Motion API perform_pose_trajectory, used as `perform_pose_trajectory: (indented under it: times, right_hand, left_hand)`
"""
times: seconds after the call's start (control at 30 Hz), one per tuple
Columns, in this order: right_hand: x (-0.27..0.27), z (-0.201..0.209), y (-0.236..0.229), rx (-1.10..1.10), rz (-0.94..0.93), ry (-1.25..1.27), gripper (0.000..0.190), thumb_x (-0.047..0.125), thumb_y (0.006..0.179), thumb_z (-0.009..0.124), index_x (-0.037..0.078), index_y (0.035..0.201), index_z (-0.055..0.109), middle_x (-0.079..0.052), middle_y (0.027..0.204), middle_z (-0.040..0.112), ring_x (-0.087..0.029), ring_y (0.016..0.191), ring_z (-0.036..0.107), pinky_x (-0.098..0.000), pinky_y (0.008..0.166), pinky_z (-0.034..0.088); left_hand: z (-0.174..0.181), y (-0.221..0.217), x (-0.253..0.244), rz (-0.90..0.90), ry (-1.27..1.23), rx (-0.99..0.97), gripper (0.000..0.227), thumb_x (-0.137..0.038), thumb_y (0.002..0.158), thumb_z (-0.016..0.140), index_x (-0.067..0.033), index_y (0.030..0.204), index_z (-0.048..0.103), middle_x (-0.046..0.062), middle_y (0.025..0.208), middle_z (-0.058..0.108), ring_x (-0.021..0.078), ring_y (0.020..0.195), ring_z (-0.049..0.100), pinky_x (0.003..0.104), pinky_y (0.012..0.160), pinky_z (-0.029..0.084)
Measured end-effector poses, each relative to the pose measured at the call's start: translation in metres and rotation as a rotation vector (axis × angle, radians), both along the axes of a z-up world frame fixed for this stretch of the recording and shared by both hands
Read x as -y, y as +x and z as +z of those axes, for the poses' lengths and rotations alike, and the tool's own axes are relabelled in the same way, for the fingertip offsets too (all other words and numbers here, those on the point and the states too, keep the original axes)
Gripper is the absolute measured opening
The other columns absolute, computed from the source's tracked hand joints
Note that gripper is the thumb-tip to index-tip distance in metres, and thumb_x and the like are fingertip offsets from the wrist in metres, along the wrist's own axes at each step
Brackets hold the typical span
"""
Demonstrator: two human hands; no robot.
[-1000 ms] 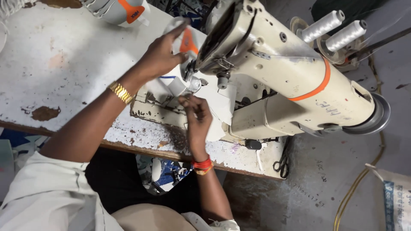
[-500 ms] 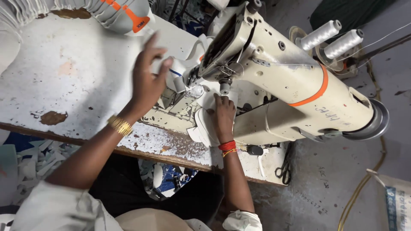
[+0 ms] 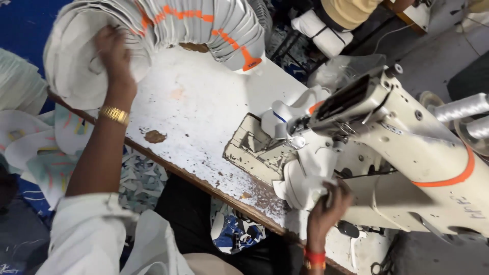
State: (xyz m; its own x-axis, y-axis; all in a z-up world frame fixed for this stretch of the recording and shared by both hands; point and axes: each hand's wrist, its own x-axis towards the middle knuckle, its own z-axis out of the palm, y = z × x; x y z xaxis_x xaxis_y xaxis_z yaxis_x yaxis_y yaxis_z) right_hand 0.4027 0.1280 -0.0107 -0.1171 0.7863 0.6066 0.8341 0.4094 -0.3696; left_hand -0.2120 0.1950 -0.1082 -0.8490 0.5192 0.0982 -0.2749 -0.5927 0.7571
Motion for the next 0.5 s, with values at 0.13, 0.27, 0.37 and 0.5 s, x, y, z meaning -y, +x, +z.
perform_pose_trajectory:
  times: [0.13,0.27,0.37,0.5]
  right_hand:
    - [0.047,0.005,0.013,-0.340,-0.020,-0.006,0.019,-0.008,0.095,0.058,0.003,0.107,0.067,-0.019,0.135,0.046,-0.035,0.126,0.053,-0.0472,0.109,0.049]
    - [0.069,0.001,0.008,-0.572,0.035,-0.158,0.032,-0.004,0.100,0.044,0.005,0.120,0.067,-0.018,0.127,0.058,-0.031,0.122,0.063,-0.0453,0.113,0.051]
    - [0.077,-0.001,-0.020,-0.675,0.081,-0.310,0.040,-0.001,0.101,0.038,0.005,0.124,0.069,-0.020,0.135,0.064,-0.032,0.129,0.063,-0.0482,0.112,0.047]
    - [0.088,-0.027,-0.048,-0.572,0.039,-0.610,0.030,0.006,0.097,0.050,0.007,0.119,0.071,-0.018,0.131,0.070,-0.032,0.113,0.071,-0.0501,0.097,0.056]
  left_hand:
    - [-0.015,-0.019,-0.059,-0.227,0.181,-0.129,0.053,-0.012,0.104,0.069,-0.0057,0.150,0.043,0.007,0.145,0.057,0.0223,0.134,0.053,0.038,0.115,0.044]
    - [-0.018,-0.010,-0.066,-0.071,0.156,-0.287,0.075,-0.013,0.105,0.072,-0.0008,0.162,0.025,0.014,0.161,0.042,0.0276,0.148,0.042,0.040,0.127,0.035]
    - [-0.013,0.018,-0.042,0.051,0.019,-0.324,0.097,-0.019,0.103,0.076,-0.0010,0.161,0.000,0.020,0.166,0.021,0.0316,0.154,0.028,0.041,0.129,0.029]
    - [-0.022,0.040,-0.007,0.145,-0.246,-0.324,0.099,-0.030,0.112,0.068,0.0046,0.161,-0.012,0.027,0.171,0.002,0.0357,0.160,0.012,0.042,0.131,0.017]
